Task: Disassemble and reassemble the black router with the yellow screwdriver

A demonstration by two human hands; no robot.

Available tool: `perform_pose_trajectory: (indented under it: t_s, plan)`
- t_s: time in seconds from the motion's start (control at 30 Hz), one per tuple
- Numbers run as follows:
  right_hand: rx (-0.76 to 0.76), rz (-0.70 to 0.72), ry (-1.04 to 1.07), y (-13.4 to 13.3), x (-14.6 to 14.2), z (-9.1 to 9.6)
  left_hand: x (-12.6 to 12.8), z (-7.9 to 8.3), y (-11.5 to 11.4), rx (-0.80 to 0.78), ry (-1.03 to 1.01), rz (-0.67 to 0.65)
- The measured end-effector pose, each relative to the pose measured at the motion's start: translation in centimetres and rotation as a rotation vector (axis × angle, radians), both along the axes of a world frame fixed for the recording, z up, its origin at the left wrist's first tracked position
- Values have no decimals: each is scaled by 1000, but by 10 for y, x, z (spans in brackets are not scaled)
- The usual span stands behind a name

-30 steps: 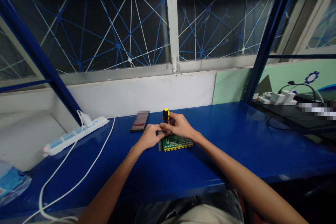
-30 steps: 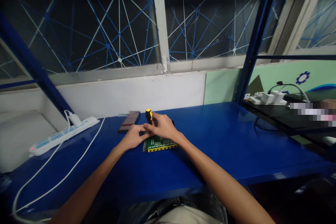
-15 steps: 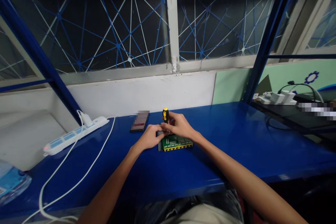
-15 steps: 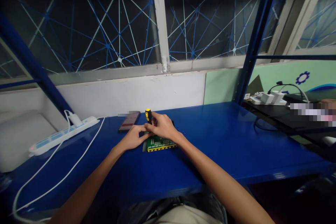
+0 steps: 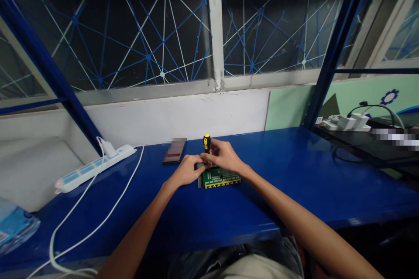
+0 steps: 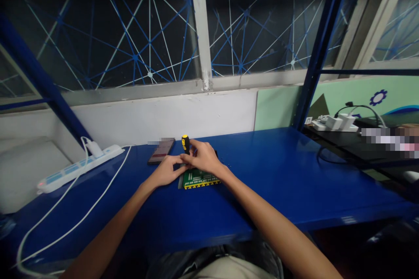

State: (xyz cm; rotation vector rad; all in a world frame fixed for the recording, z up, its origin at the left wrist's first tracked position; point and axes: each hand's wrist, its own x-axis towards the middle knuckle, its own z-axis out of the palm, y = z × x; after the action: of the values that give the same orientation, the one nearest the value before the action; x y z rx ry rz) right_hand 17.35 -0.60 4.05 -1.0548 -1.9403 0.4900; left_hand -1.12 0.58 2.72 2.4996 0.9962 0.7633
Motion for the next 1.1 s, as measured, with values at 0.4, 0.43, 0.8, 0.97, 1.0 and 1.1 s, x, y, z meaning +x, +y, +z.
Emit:
perform_pose_trajectory:
  t_s: [0.4, 0.43, 0.8, 0.97, 1.0, 1.1]
  plan:
    - [19, -19, 1, 1, -1, -1, 1, -1, 1, -1, -22, -14]
    - [19, -14, 3, 0, -2, 0, 1, -1, 1, -4, -31, -7]
    - [31, -18, 0, 1, -2, -4, -1, -4, 5, -2, -35, 36]
    - [39, -34, -4, 1, -2, -3, -2, -3, 4, 38, -24, -8]
    - [37, -34, -5, 0, -2, -2, -1, -3, 4, 42, -24, -9]
    - [26, -20, -2, -1, -2, 0, -1, -3, 3, 45, -21, 9]
